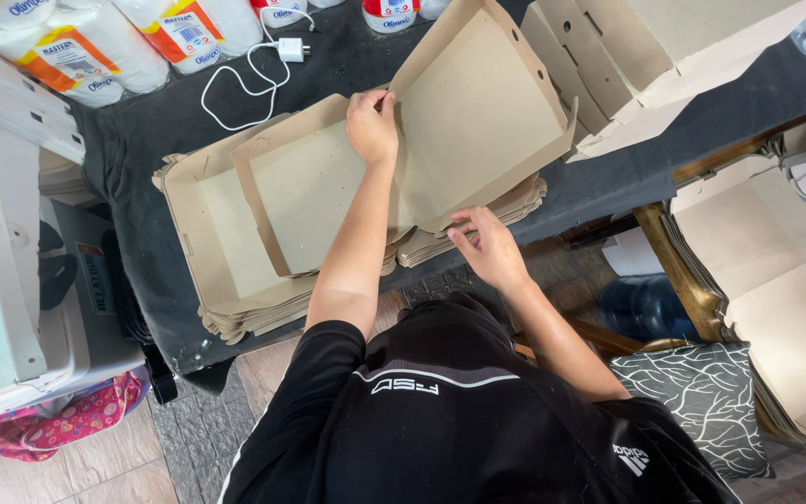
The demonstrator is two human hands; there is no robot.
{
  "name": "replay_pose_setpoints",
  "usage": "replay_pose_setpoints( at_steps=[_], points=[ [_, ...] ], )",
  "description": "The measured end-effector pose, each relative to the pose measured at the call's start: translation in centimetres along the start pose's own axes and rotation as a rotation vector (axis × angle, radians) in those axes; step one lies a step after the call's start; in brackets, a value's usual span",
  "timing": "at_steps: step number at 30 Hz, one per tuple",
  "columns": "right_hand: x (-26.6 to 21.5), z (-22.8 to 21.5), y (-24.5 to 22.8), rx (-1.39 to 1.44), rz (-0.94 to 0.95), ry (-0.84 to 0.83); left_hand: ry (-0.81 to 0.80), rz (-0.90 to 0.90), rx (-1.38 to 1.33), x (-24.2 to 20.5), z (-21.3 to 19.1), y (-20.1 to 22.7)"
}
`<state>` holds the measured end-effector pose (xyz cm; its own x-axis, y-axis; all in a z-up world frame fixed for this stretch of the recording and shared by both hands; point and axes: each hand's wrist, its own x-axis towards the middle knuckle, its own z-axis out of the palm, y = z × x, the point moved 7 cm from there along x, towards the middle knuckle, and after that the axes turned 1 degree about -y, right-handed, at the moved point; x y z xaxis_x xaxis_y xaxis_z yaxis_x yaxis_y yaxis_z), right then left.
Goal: The person assembles cardboard boxes by hand, picking up flat cardboard pieces one at a time and folding the sides and flaps to form open boxes.
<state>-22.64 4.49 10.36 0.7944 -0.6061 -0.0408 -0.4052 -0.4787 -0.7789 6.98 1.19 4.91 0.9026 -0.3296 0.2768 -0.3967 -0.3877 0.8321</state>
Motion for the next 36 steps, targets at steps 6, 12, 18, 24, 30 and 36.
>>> replay_pose_setpoints(
  at_steps=[6,12,18,24,30,36],
  points=[
    [0.1,1.2,0.8,0.183,0.11,-0.024,0.126,0.36,0.089,0.9,-2.7,1.2],
    [0.2,4.5,1.7,0.405,0.17,-0.141,0.053,0.31,0.233,2.1,-4.6,-0.2],
    [-0.4,6.7,0.2,0.428,0.176,-0.377,-0.028,0.298,0.25,2.3,-4.1,-2.4],
    [-0.9,5.0,-1.2,0.362,0.179,-0.421,0.043,0.5,0.386,-0.5,-5.3,2.2],
    [1.5,-0.6,-1.0,-0.012,-0.212,0.01,-0.042,0.623,0.455,-2.0,-2.0,4.1],
    [3.8,-3.1,3.4,-0.31,-0.241,0.213,-0.381,0.549,0.473,-2.4,2.8,1.1]
  ],
)
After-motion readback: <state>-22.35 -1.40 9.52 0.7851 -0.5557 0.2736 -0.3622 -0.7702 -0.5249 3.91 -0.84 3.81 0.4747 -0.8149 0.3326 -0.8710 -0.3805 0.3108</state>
